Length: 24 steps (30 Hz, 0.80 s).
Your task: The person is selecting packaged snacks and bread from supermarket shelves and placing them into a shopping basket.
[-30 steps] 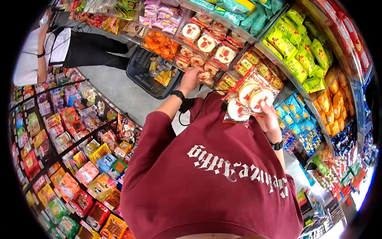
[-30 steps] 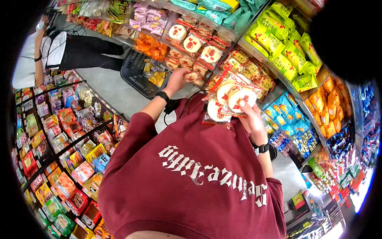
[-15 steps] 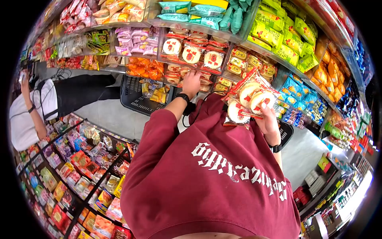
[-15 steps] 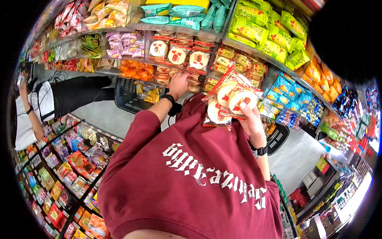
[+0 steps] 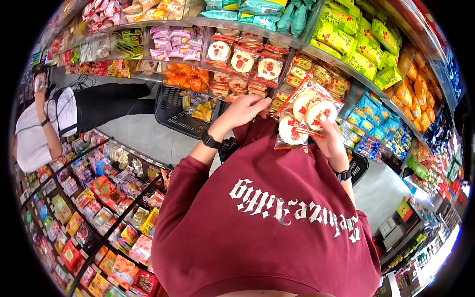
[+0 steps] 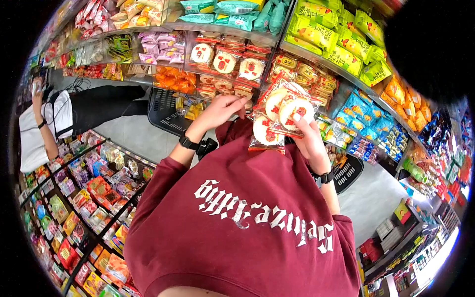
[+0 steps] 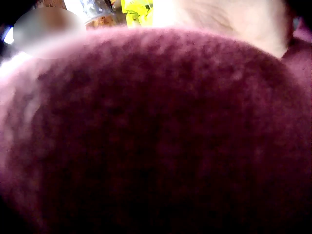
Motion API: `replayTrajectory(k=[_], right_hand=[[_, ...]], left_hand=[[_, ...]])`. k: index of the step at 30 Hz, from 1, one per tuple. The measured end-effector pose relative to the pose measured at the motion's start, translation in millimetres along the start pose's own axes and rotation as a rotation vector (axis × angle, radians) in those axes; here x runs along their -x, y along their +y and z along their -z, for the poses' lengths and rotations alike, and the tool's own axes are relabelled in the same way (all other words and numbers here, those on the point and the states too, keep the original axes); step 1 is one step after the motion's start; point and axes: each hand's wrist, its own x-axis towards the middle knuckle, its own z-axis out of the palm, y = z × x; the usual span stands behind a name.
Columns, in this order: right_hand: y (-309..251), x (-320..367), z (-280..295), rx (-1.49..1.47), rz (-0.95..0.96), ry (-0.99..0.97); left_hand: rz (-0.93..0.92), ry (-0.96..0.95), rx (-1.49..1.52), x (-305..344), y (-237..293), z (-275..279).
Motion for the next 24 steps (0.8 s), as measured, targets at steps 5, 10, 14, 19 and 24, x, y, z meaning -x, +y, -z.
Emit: replayTrajectory(k=[5,10,14,19,24], right_hand=[[-10.6,-16.5,3.2,0.017,-0.030,-0.077],[-25.2,-25.3,6.1,0.042,-0.050,-0.136],[-29.0,-23.8,8.1,0.030,-0.068,-0.120],[-30.7,-25.1,18.7,0.012,-0.008,0.071],[-44.2,-24.9,32.6,-0.007,0.088,0.080]], left_hand=[[0.020,-0.184,-0.111,21.9,16.6,-24.1],[0.020,-0.091,0.238,34.1,19.4,-60.9],[0.061,-0.073,0.316,37.4,19.1,-70.9],[0.094,0.025,0.339,37.8,19.2,-73.3],[0.021,0.289,0.391,25.8,15.8,-39.5]])
